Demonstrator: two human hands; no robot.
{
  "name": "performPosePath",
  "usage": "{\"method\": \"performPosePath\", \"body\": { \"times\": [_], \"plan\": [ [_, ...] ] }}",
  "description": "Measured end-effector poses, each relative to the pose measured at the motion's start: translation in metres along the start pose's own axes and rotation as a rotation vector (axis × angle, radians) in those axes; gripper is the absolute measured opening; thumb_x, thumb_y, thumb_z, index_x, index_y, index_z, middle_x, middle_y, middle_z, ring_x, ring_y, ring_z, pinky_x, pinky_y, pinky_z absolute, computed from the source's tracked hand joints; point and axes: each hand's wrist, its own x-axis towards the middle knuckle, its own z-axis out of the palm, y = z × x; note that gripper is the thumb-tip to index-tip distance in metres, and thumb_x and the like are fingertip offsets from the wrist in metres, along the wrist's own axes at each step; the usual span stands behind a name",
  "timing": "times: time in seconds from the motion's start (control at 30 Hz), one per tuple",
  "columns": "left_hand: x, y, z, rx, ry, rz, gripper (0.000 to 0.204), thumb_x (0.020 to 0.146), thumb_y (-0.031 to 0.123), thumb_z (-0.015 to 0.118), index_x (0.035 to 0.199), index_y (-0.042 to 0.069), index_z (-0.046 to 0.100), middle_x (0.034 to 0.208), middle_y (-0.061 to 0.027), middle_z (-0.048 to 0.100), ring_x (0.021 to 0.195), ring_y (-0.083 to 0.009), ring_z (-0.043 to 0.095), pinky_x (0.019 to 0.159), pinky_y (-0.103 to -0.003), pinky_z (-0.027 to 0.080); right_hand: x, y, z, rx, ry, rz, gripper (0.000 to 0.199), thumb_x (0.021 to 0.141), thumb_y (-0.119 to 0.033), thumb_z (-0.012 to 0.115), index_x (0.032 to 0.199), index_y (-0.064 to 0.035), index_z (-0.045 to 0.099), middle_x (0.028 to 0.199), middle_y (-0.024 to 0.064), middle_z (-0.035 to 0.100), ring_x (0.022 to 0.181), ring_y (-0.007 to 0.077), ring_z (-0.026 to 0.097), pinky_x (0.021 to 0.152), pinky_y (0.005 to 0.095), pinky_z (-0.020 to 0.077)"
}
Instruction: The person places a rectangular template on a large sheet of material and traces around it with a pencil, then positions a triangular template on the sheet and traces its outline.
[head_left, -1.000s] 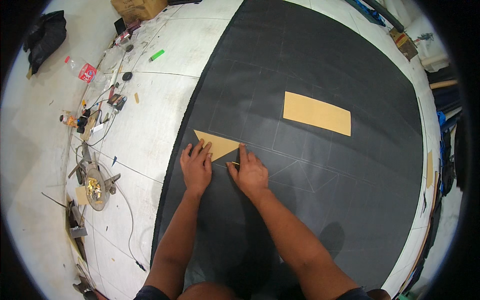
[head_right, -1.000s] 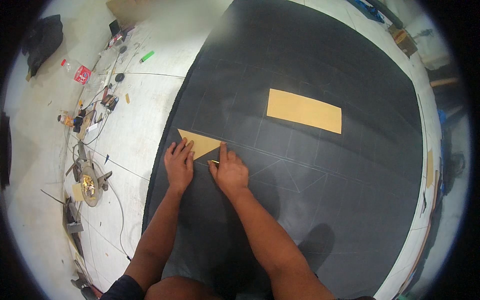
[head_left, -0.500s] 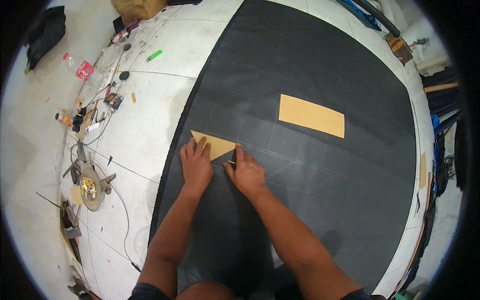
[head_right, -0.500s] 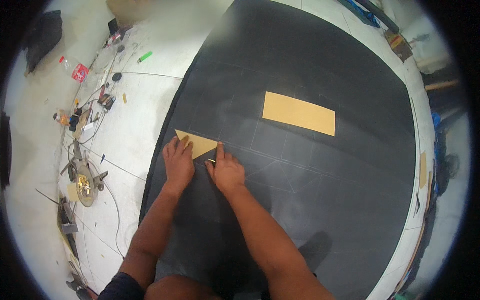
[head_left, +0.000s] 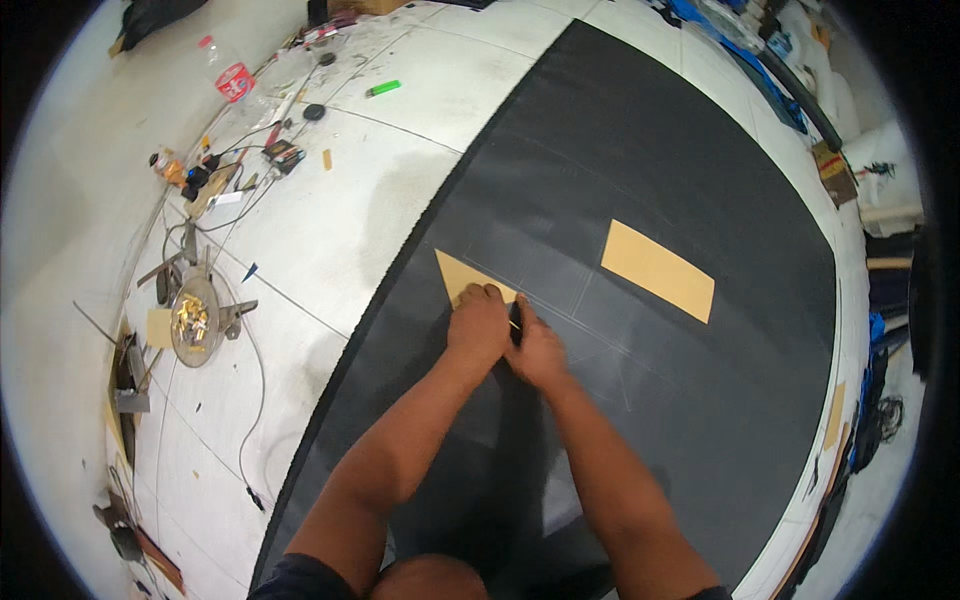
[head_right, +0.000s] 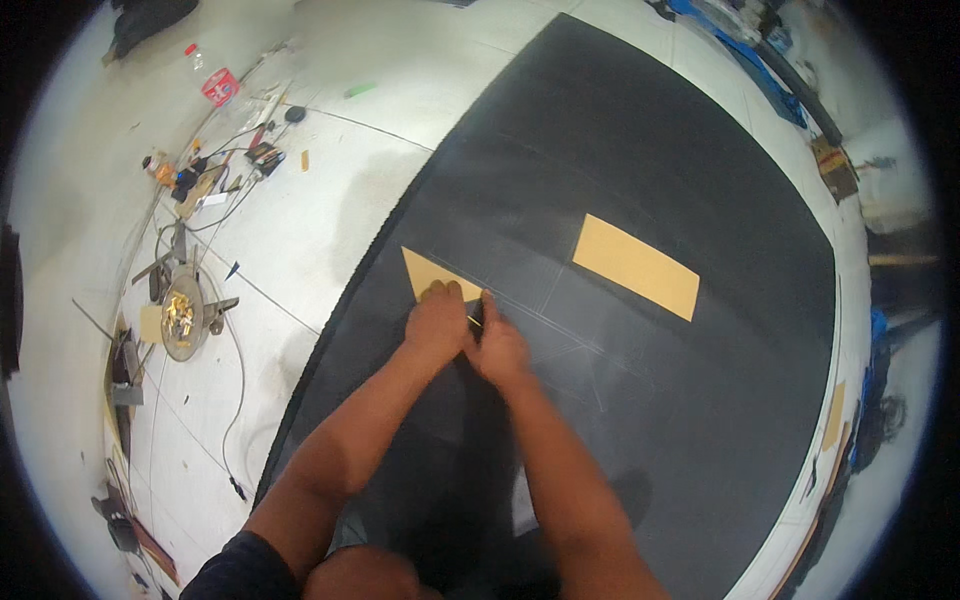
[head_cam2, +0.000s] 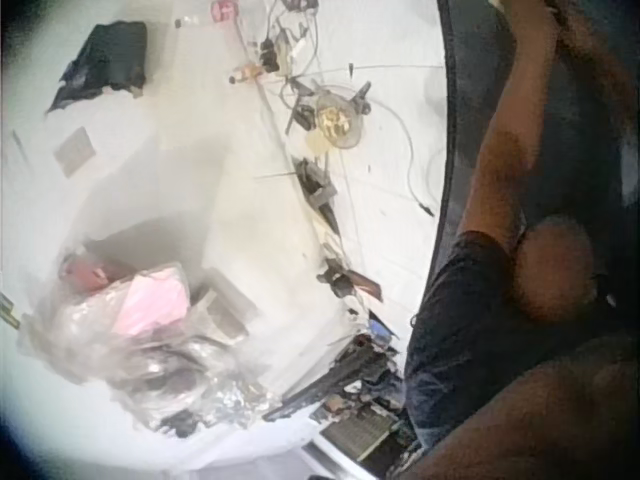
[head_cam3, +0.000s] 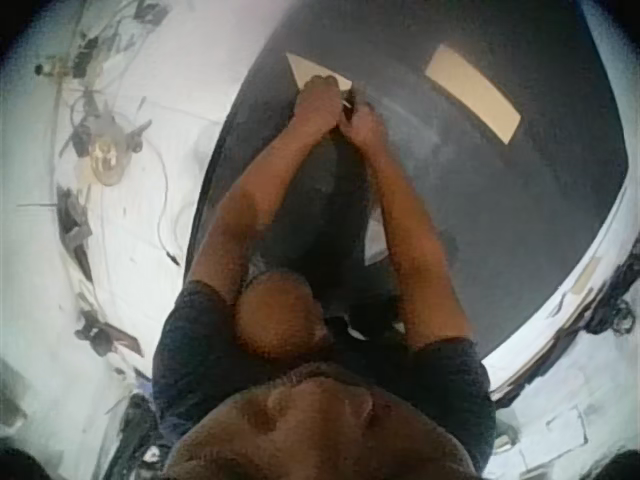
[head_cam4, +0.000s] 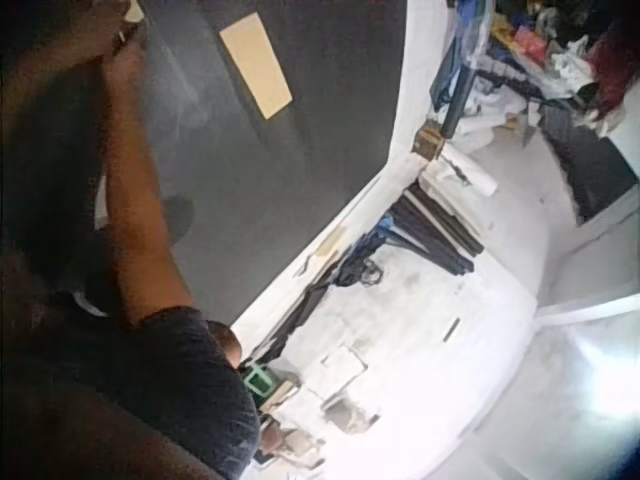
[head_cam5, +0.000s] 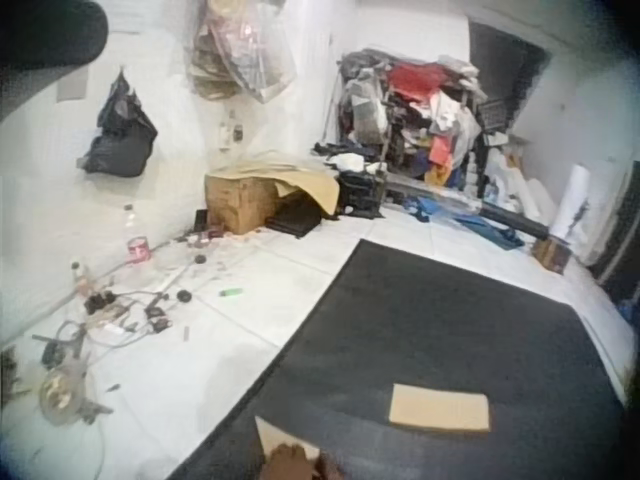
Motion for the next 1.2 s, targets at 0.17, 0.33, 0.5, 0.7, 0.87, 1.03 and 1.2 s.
{"method": "performPosePath", "body": {
  "times": [0.17,0.33,0.5,0.7,0.87,1.03,1.2],
  "plan": [
    [-0.009,0.008,0.024,0.288,0.061,0.097,0.060,0.095,0.021,0.057,0.140,-0.017,0.052,0.146,-0.0396,0.049,0.137,-0.0502,0.048,0.117,-0.053,0.039,0.005,0.020,-0.004,0.082,-0.055,-0.032,0.081,0.092,-0.031,0.072,0.160,-0.0117,0.034,0.130,0.0256,0.065,0.118,0.0435,0.065,0.102,0.0508,0.0513],
    [-0.011,0.009,0.048,0.282,0.084,0.068,0.062,0.098,0.017,0.051,0.144,-0.023,0.042,0.153,-0.0437,0.036,0.142,-0.0570,0.039,0.123,-0.055,0.032,0.016,0.041,-0.031,0.238,0.169,-0.103,0.041,0.100,-0.031,0.062,0.130,-0.0019,0.065,0.126,0.0256,0.067,0.110,0.0425,0.067,0.095,0.0495,0.0516],
    [-0.018,0.012,0.059,-0.064,0.194,-0.019,0.069,0.097,0.020,0.055,0.149,-0.021,0.034,0.156,-0.0418,0.031,0.145,-0.0583,0.034,0.123,-0.056,0.032,0.030,0.001,-0.062,0.388,0.241,-0.163,0.046,0.111,-0.034,0.042,0.113,0.0029,0.068,0.122,0.0278,0.066,0.111,0.0400,0.066,0.094,0.0461,0.0504],
    [-0.014,0.009,0.060,-0.079,0.176,0.055,0.065,0.100,0.025,0.056,0.153,-0.009,0.038,0.155,-0.0351,0.039,0.146,-0.0511,0.036,0.124,-0.055,0.028,0.041,-0.061,-0.047,0.234,-0.178,-0.387,0.034,0.107,-0.026,0.051,0.118,0.0012,0.068,0.115,0.0215,0.072,0.112,0.0406,0.066,0.098,0.0470,0.0509],
    [-0.015,0.003,0.063,-0.115,0.350,0.129,0.060,0.097,0.030,0.059,0.146,-0.003,0.048,0.148,-0.0279,0.050,0.138,-0.0442,0.046,0.116,-0.056,0.034,0.052,-0.064,-0.038,0.175,-0.241,-0.544,0.026,0.102,-0.019,0.059,0.120,-0.0017,0.068,0.115,0.0201,0.072,0.109,0.0396,0.067,0.097,0.0470,0.0516],
    [-0.018,0.006,0.057,-0.096,0.245,0.100,0.054,0.097,0.028,0.062,0.142,-0.001,0.050,0.143,-0.0245,0.054,0.136,-0.0396,0.050,0.116,-0.051,0.037,0.054,-0.060,-0.037,0.193,-0.261,-0.477,0.022,0.100,-0.019,0.062,0.113,-0.0019,0.068,0.108,0.0200,0.071,0.104,0.0391,0.067,0.094,0.0475,0.0521],
    [-0.020,0.010,0.046,-0.204,0.182,0.061,0.056,0.095,0.026,0.065,0.142,-0.001,0.050,0.141,-0.0233,0.055,0.134,-0.0396,0.051,0.116,-0.051,0.037,0.059,-0.058,-0.037,0.143,-0.251,-0.542,0.020,0.100,-0.019,0.062,0.111,-0.0028,0.068,0.106,0.0196,0.070,0.102,0.0392,0.067,0.092,0.0474,0.0524]
  ]
}}
